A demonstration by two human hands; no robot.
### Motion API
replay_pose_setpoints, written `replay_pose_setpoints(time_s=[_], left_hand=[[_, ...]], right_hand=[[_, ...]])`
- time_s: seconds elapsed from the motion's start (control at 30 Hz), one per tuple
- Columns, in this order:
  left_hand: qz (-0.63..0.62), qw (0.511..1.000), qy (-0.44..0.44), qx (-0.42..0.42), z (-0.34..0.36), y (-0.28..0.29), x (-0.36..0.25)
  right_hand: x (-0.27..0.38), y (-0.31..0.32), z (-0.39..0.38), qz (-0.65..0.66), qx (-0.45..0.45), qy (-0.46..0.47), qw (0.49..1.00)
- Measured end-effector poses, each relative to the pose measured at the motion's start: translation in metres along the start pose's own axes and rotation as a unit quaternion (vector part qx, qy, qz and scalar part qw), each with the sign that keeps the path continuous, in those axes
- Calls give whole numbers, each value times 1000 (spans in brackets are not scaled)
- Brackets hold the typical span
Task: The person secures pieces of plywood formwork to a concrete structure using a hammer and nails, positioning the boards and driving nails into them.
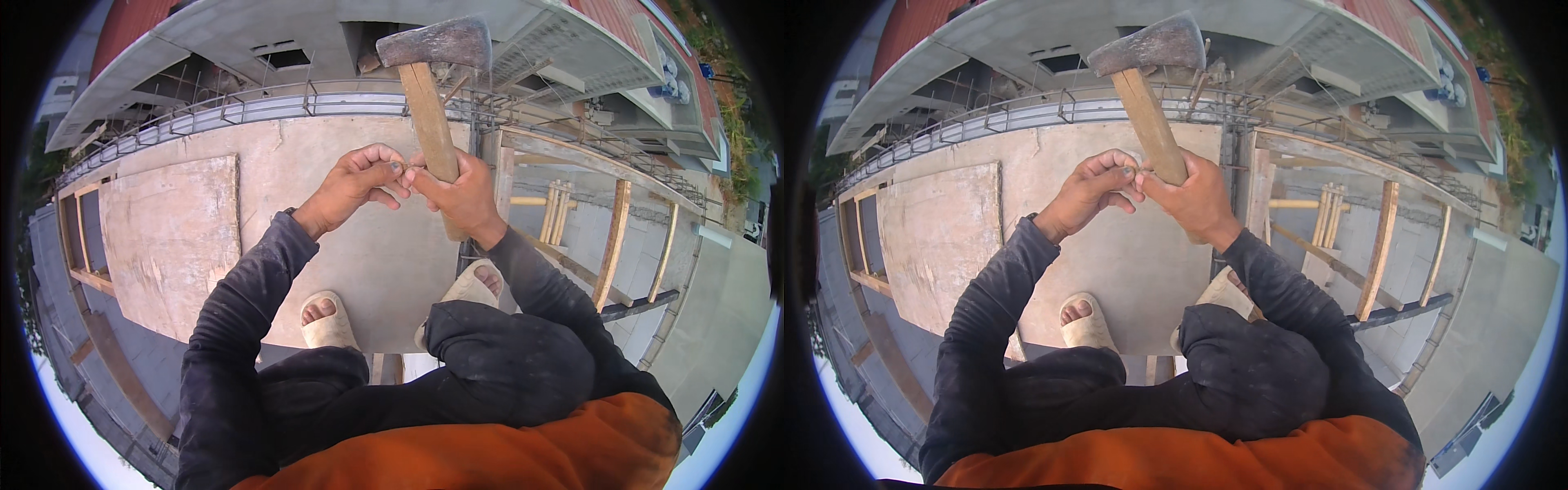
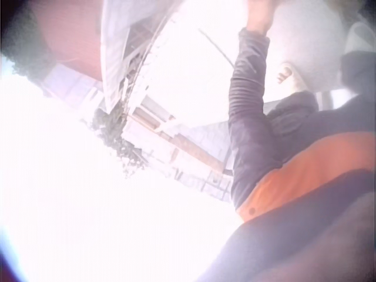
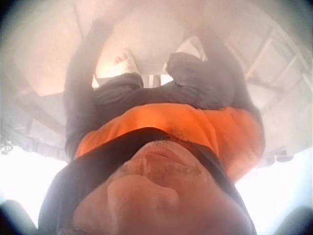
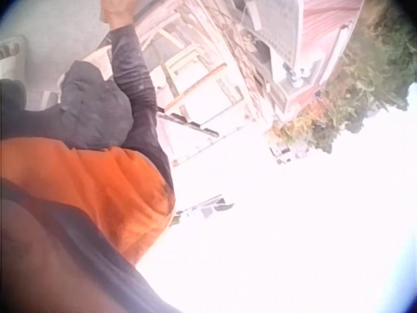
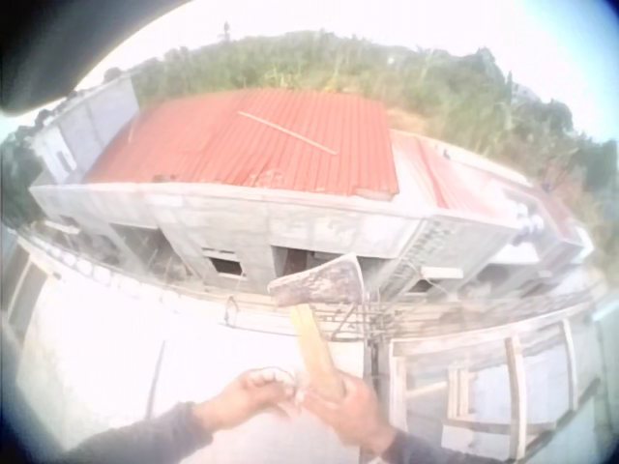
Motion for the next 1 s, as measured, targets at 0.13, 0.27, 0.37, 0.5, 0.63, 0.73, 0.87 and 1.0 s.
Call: replay_pose_setpoints(time_s=[0.13, 0.27, 0.37, 0.5, 0.63, 0.73, 0.87, 1.0], left_hand=[[-9, 1000, -9, 17, 1, -6, 1], [-2, 1000, -20, 24, 1, -1, 2], [-69, 997, -14, 19, 3, 0, 3], [-136, 990, -37, 3, 5, -2, 5], [-51, 994, -90, -33, 0, 6, 0], [-88, 990, -93, -50, -5, 4, -5], [-104, 987, -112, -54, -5, 2, -12], [34, 981, -182, -59, -19, 10, -42]], right_hand=[[-6, -2, -4, -33, -18, 22, 999], [4, -6, -4, -50, -13, 38, 998], [4, -9, -4, -30, -24, 37, 999], [17, -11, -5, -33, -39, 40, 998], [17, -12, -2, -85, -63, 45, 993], [21, -18, -2, -41, -74, -1, 996], [32, -24, 1, -38, -97, 29, 994], [55, -30, 9, -71, -75, 46, 994]])
Point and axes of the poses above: each hand's wrist, its own z-axis towards the middle knuckle, its own y-axis out of the back of the hand, x = y × z, the point moved 8 cm from there along z, towards the middle knuckle, and after that the axes turned 3 degrees about -x, right-handed, at the moved point
